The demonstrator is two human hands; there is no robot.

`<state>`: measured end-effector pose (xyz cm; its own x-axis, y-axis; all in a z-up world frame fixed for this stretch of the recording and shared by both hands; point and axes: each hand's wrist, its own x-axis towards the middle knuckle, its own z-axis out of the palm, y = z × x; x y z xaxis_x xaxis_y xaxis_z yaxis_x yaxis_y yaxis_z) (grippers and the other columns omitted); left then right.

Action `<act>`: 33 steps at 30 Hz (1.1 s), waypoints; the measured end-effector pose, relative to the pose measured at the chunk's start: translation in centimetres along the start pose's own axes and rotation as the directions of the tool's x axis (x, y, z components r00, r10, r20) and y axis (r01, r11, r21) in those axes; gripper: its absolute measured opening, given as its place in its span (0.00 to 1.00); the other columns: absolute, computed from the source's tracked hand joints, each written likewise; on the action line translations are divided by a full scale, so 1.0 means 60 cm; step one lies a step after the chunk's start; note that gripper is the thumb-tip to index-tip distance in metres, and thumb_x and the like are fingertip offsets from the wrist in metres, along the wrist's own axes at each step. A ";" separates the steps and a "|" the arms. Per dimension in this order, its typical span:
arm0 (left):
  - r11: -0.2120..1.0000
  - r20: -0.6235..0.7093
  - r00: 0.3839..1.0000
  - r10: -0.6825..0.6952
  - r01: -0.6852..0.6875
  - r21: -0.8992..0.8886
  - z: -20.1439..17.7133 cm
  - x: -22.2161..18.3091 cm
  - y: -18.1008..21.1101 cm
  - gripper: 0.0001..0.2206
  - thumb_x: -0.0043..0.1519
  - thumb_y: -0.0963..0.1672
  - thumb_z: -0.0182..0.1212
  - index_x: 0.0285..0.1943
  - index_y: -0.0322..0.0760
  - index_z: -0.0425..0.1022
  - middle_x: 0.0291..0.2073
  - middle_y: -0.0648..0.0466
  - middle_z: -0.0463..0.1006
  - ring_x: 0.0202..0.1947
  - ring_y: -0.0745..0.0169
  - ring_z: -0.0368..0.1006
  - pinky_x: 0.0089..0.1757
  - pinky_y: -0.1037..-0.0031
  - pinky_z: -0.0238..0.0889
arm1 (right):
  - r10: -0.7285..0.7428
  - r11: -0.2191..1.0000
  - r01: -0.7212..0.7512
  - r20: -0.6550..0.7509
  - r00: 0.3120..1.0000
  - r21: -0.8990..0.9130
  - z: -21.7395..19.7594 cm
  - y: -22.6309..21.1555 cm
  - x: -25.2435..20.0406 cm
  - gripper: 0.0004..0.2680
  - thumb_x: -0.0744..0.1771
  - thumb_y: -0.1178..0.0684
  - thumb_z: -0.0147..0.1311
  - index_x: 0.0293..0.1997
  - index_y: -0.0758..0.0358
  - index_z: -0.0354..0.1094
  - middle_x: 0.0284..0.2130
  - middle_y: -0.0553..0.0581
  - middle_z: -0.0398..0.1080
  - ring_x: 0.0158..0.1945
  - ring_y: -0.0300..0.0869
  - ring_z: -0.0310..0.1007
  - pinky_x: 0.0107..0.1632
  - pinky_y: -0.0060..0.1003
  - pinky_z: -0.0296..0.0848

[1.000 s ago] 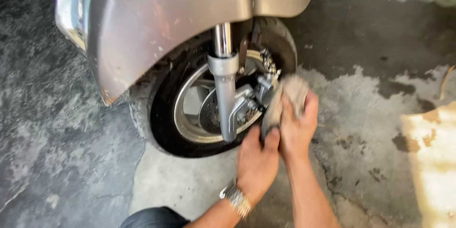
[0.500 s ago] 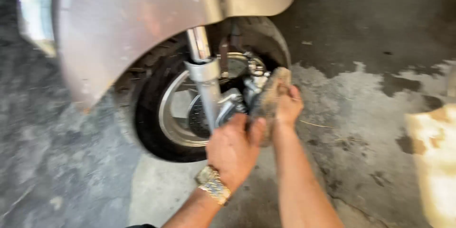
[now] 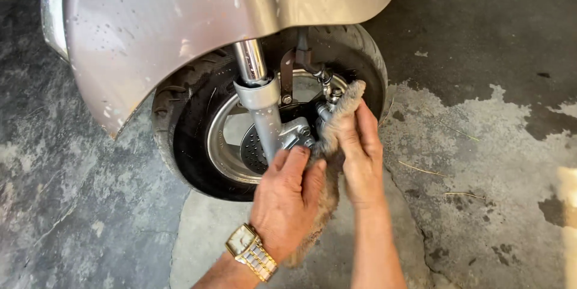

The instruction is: The person cleans a silver scooter using a cloth. They wipe the front fender, the front wheel, the brake caliper, the suspension fork, the handlebars, and the seat.

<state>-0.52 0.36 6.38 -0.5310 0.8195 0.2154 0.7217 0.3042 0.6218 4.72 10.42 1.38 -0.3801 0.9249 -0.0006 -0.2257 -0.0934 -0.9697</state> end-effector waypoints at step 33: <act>0.827 0.013 0.992 0.128 -0.114 0.551 -0.009 0.094 0.038 0.12 0.53 0.40 0.50 0.46 0.41 0.64 0.34 0.50 0.62 0.14 0.42 0.66 0.12 0.52 0.58 | -0.340 0.859 0.243 -0.148 0.929 -0.450 0.042 -0.031 0.076 0.11 0.54 0.57 0.48 0.34 0.68 0.66 0.32 0.62 0.70 0.36 0.49 0.69 0.44 0.38 0.65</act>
<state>-2.10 5.40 9.41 -0.4283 0.8579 0.2838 0.9018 0.4256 0.0743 1.13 13.86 3.79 -0.1433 0.9453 0.2931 0.1174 0.3103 -0.9434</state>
